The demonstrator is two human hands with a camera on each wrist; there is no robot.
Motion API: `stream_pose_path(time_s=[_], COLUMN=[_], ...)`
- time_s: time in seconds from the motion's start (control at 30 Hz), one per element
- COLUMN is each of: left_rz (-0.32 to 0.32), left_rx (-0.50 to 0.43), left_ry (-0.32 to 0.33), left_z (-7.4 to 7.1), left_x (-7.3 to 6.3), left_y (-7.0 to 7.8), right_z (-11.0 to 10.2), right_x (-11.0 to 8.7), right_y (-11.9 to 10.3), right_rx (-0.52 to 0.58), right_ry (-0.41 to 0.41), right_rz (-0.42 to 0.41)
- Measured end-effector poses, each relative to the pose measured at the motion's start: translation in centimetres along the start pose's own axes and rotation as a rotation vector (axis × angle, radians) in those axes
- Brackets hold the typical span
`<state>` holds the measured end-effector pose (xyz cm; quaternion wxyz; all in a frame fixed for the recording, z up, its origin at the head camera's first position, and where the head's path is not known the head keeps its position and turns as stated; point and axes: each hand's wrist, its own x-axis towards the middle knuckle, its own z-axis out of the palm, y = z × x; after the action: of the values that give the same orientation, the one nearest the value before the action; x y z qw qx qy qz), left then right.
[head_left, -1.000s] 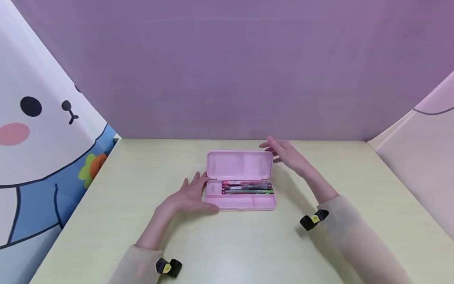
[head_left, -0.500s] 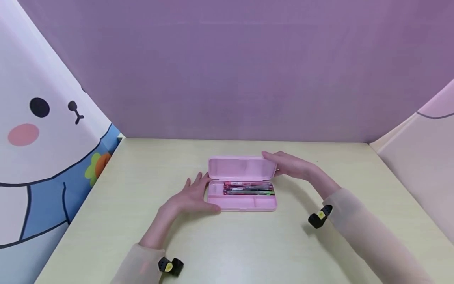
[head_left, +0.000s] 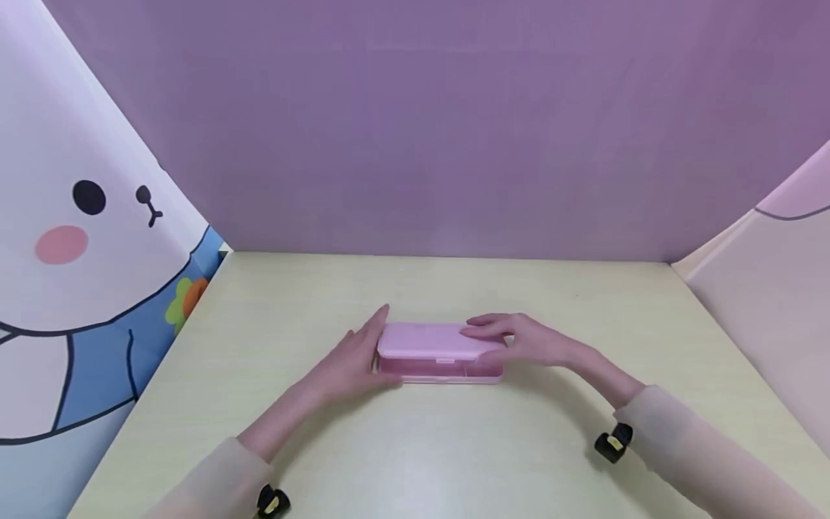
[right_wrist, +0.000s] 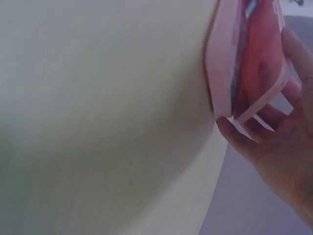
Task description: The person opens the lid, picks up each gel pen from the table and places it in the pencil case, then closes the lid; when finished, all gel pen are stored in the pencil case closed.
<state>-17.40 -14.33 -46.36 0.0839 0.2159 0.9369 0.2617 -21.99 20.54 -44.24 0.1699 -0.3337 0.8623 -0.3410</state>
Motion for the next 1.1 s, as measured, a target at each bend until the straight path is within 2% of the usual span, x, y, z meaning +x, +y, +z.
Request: stream_pose_path(time_s=[0.07,0.2,0.3,0.47,0.57,0.73,1.1], left_rz=[0.084,0.219,0.260,0.305,0.333,0.343,0.346], left_rx=[0.078,0.305,0.448,0.610,0.666,0.721,0.835], left_ry=[0.012,0.020,0.010,-0.003,0.031,0.074,0.112], left_z=[0.2,0.6,1.0,1.2,1.3,1.5,2.0], left_x=[-0.5,-0.9,-1.0,-1.1,-1.2,-1.2,-0.8], left_y=[0.2,0.6,0.7,0.5,0.5,0.6,1.0], right_z=[0.7,2.1,2.9,3.7,3.7,3.2,2.8], right_x=[-0.2,-0.5,-0.8,-1.1,-1.1,-0.8,-0.6], right_y=[-0.2,-0.5,-0.6,-0.8,-1.0,-1.1,-0.4], right_rx=[-0.087,-0.257,-0.378,-0.512,-0.545,-0.567,-0.611], right_ry=[0.027,0.075,0.100,0.131,0.140,0.138,0.159], right_rz=[-0.023,-0.069,-0.096,-0.128,-0.146,-0.182,-0.222])
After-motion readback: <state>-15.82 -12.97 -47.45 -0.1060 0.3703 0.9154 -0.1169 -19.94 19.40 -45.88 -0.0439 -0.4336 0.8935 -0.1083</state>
